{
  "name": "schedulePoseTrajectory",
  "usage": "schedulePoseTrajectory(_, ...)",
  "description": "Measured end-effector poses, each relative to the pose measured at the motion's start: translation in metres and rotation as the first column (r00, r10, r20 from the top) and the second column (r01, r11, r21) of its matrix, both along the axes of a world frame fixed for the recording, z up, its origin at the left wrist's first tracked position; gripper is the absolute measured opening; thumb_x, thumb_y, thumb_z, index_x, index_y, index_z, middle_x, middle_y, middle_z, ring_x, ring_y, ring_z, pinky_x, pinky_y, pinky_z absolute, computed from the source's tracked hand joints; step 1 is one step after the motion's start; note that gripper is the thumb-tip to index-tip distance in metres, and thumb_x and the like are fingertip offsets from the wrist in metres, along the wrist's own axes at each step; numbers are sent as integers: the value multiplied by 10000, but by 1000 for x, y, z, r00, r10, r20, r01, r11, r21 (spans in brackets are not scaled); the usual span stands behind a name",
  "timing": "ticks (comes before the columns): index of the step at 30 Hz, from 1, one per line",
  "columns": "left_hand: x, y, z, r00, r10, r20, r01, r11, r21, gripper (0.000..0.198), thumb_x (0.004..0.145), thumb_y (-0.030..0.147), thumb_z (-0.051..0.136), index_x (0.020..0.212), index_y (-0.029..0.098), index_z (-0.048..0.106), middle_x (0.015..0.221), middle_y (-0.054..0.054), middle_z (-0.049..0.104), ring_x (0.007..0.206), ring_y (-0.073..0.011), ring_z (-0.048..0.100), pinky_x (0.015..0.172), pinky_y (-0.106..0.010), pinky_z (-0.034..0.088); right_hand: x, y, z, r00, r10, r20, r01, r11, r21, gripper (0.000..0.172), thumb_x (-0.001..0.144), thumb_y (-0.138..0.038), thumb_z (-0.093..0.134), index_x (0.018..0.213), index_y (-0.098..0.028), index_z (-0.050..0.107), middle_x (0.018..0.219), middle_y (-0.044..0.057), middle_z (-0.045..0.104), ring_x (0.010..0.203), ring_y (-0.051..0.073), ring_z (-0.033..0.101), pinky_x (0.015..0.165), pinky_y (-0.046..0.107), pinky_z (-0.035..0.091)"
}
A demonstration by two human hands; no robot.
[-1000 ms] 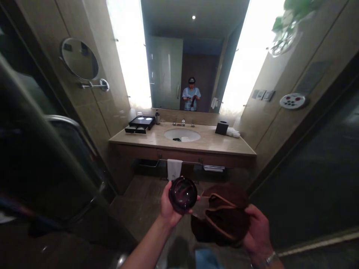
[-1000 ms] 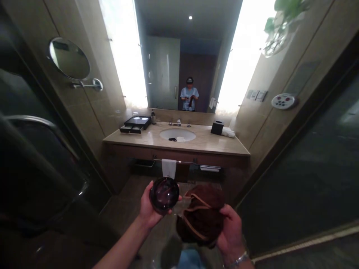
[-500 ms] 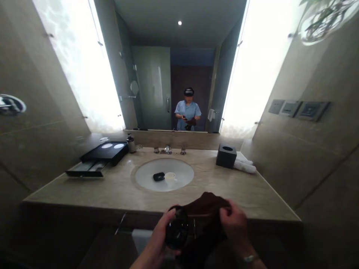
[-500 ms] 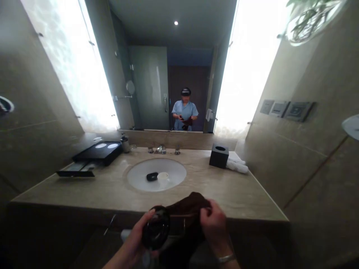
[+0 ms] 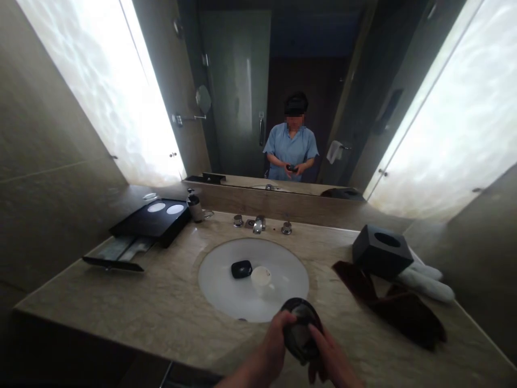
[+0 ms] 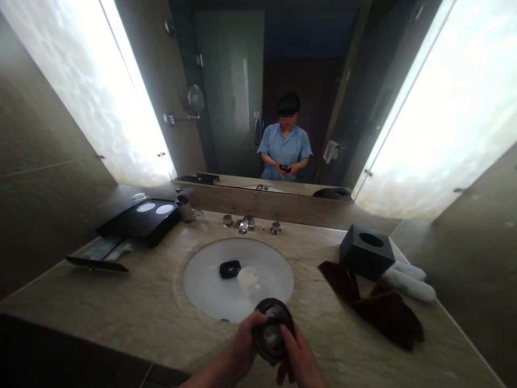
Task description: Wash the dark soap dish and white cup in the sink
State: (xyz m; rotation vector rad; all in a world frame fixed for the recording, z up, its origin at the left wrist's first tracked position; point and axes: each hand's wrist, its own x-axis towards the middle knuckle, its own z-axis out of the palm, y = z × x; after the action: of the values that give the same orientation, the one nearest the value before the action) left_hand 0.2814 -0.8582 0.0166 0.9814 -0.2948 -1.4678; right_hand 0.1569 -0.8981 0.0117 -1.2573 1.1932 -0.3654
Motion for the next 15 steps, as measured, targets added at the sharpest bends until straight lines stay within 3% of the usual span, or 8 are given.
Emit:
schedulePoseTrajectory(3,20,-21,-13,948,-169,270,166,986,32,681,631,361,525,1238,60,450,1009,-113,610,920,-227,551,847,-322,407,16,-5,-37,952,-293,93,295,955,-12,674,687,-511,473,1263,-174,377,724,45,630,483,163,563,404,228,367)
schedulePoseTrajectory(5,48,-26,-24,816,-272,510,223,962,157,822,670,436,557,1366,94,283,1126,-120,552,1013,-230,507,920,-333,353,4,-27,-54,873,-487,-6,487,873,-9,674,674,-444,483,1301,-249,331,729,25,622,497,187,574,396,245,386)
schedulePoseTrajectory(7,89,-25,-38,671,-281,686,195,960,202,696,724,489,513,1297,112,396,1061,-109,562,929,-217,521,849,-324,381,-15,-49,-64,769,-630,-105,633,774,-8,625,683,-380,465,1280,-244,340,612,18,584,462,204,553,364,249,370)
schedulePoseTrajectory(10,165,-19,-61,533,-244,810,104,969,223,374,755,328,485,1071,139,551,918,-55,592,739,-153,532,680,-261,406,-40,-72,-68,626,-771,-112,772,634,-51,420,676,-262,480,1090,-207,435,556,34,549,457,205,538,364,252,395)
schedulePoseTrajectory(13,234,-26,-79,365,-293,884,26,952,305,319,753,212,467,1052,137,551,913,-36,603,674,-116,535,653,-237,404,-47,-82,-66,516,-852,-87,851,521,-63,190,697,-223,513,875,-227,448,634,46,541,483,170,540,375,224,422)
schedulePoseTrajectory(15,266,-42,-85,282,-303,910,16,950,311,312,762,196,454,1053,137,550,920,-35,607,682,-115,540,666,-238,404,-45,-85,-62,450,-890,-79,890,454,-39,103,726,-218,511,803,-232,444,675,48,525,494,138,533,378,186,422)
